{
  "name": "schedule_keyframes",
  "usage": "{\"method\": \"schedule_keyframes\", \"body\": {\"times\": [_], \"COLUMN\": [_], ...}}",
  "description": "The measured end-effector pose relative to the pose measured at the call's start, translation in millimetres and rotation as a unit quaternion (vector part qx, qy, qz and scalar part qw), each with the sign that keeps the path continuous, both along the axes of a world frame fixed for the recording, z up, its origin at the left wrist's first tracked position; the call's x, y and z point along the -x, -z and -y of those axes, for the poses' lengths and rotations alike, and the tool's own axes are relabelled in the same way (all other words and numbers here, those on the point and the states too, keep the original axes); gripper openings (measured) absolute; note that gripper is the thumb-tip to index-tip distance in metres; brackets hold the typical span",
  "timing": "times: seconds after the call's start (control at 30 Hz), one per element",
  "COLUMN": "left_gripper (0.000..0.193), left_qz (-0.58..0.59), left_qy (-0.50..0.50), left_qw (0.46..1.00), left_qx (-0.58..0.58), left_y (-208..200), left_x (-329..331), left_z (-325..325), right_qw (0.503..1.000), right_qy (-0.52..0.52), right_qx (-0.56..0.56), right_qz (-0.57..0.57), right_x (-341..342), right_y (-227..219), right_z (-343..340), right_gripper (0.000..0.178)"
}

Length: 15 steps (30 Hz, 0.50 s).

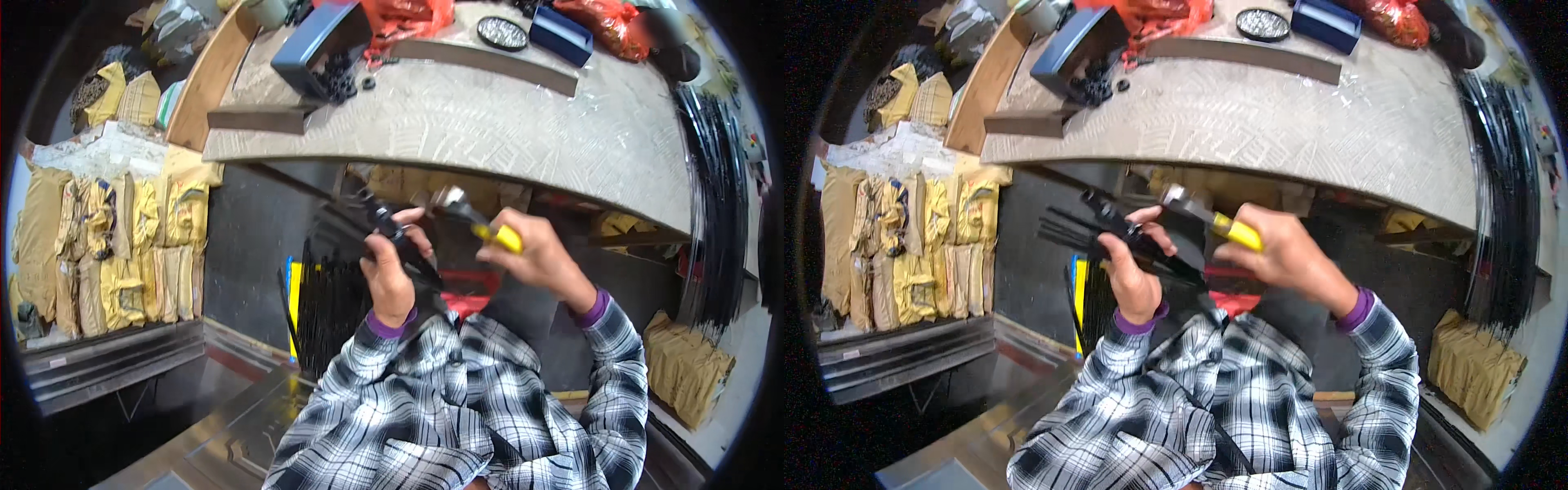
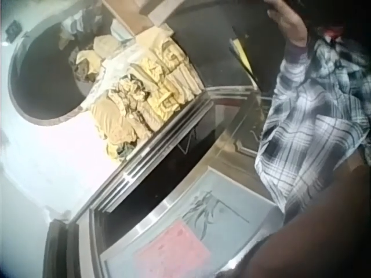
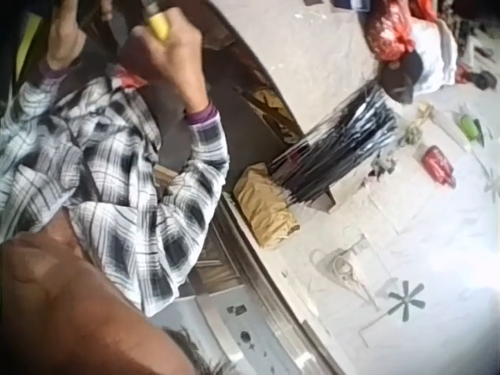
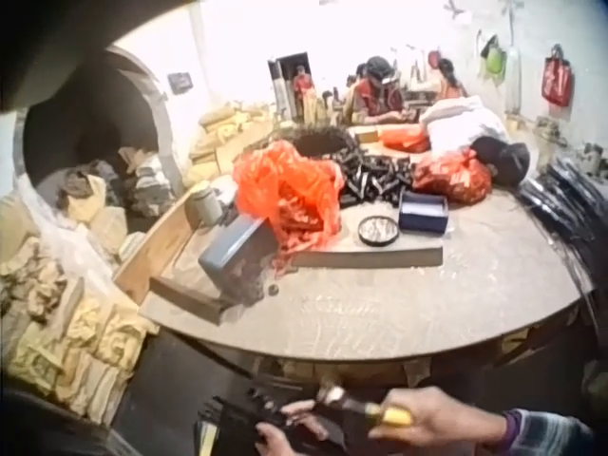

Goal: Assembling wiring harnesses by threading wires into connectors, crimping, and using a hammer to seat components.

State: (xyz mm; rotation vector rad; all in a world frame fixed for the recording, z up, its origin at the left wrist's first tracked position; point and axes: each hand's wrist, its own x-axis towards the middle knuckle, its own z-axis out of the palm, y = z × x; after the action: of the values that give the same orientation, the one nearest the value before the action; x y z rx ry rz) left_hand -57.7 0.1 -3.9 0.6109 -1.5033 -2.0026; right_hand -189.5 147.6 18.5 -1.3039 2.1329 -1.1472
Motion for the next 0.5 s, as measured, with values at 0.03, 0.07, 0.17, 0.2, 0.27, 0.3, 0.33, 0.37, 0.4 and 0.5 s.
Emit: {"method": "schedule_keyframes", "body": {"times": [0.03,0.07,0.17,0.2,0.27,0.3,0.33,0.37,0.4,0.5], "left_gripper": [0.068,0.068,0.068,0.068,0.068,0.068,0.068,0.068,0.068,0.068], "left_qz": [-0.008,0.001,-0.007,0.006,0.009,0.001,0.001,-0.002,-0.001,-0.001], "left_qy": [-0.028,-0.035,-0.007,0.014,0.043,0.052,0.048,0.046,0.032,0.018], "left_qw": [1.000,0.999,0.999,0.999,0.998,0.997,0.997,0.998,0.999,1.000], "left_qx": [0.004,0.030,0.052,0.035,0.053,0.053,0.055,0.053,0.035,0.001], "left_y": [4,10,16,17,19,22,23,23,23,23], "left_x": [3,2,0,2,4,2,3,3,4,4], "left_z": [2,6,5,1,-1,0,2,4,6,14], "right_qw": [0.998,0.994,0.943,0.945,0.909,0.895,0.887,0.875,0.874,0.849], "right_qy": [0.033,0.080,0.194,0.272,0.332,0.349,0.306,0.260,0.258,0.271], "right_qx": [0.046,0.076,0.132,0.091,-0.036,-0.106,-0.140,-0.174,-0.174,-0.228], "right_qz": [-0.024,-0.026,-0.235,-0.156,-0.249,-0.257,-0.315,-0.369,-0.373,-0.393], "right_x": [19,38,135,169,214,224,237,246,254,263], "right_y": [-7,-15,-8,-9,-18,-22,-20,-17,-13,-9], "right_z": [5,12,52,63,84,97,103,109,112,123], "right_gripper": [0.020,0.017,0.017,0.018,0.024,0.025,0.024,0.024,0.024,0.022]}}
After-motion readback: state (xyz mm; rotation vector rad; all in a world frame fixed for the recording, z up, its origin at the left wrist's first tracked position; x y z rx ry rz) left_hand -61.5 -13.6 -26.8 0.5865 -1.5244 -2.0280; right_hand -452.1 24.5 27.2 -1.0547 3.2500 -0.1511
